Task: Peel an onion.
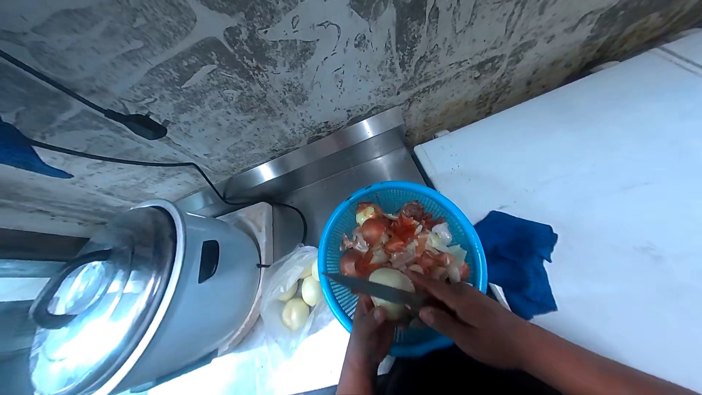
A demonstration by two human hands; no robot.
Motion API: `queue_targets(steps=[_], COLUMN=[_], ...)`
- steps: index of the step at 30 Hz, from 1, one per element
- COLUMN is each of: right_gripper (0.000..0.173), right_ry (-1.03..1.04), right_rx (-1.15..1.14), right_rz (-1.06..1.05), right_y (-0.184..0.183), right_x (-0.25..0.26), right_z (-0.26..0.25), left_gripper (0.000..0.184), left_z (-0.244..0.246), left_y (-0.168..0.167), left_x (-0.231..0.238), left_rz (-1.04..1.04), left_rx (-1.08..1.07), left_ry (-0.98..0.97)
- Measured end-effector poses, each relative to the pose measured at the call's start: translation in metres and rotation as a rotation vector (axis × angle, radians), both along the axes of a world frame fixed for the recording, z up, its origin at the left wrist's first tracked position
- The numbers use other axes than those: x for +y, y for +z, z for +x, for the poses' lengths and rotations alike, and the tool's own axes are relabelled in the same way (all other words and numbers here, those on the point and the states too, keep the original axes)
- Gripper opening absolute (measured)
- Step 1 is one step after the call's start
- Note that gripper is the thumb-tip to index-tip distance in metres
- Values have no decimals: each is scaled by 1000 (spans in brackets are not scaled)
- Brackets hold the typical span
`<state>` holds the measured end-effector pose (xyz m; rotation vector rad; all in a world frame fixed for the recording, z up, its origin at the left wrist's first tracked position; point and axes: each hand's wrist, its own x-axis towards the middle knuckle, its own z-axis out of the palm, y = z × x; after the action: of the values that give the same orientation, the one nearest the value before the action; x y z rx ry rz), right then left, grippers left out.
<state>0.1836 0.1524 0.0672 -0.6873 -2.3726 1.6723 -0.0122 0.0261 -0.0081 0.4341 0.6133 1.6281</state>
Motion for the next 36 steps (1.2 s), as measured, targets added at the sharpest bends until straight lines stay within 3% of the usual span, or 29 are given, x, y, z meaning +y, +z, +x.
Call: queue_targets(steps=[5, 12, 25, 28, 32, 36], right_gripper=[62, 48, 40, 39, 56, 65], right_ry=[-1, -152, -304, -334, -210, -19], right_rx=[-23, 94, 28, 45, 61, -28], right_rz=[99, 128, -334, -400, -377, -311], right_y=[-3, -16, -18, -16, -10, 1], right_x=[-2, -7, 13, 13, 17, 22], right_z=[-3, -7, -8, -8, -1, 4], left_gripper=[46, 55, 57, 70, 82, 82], left_z=[2, 0, 0, 1, 3, 2], left_y=[0, -2, 5, 6, 9, 8], left_x=[0, 1, 3, 5, 6, 9], left_rz=[-14, -24, 86, 52, -68, -65], left_rx=[67, 48, 183, 178, 200, 235], left_ry=[-27, -35, -165, -153, -46, -2])
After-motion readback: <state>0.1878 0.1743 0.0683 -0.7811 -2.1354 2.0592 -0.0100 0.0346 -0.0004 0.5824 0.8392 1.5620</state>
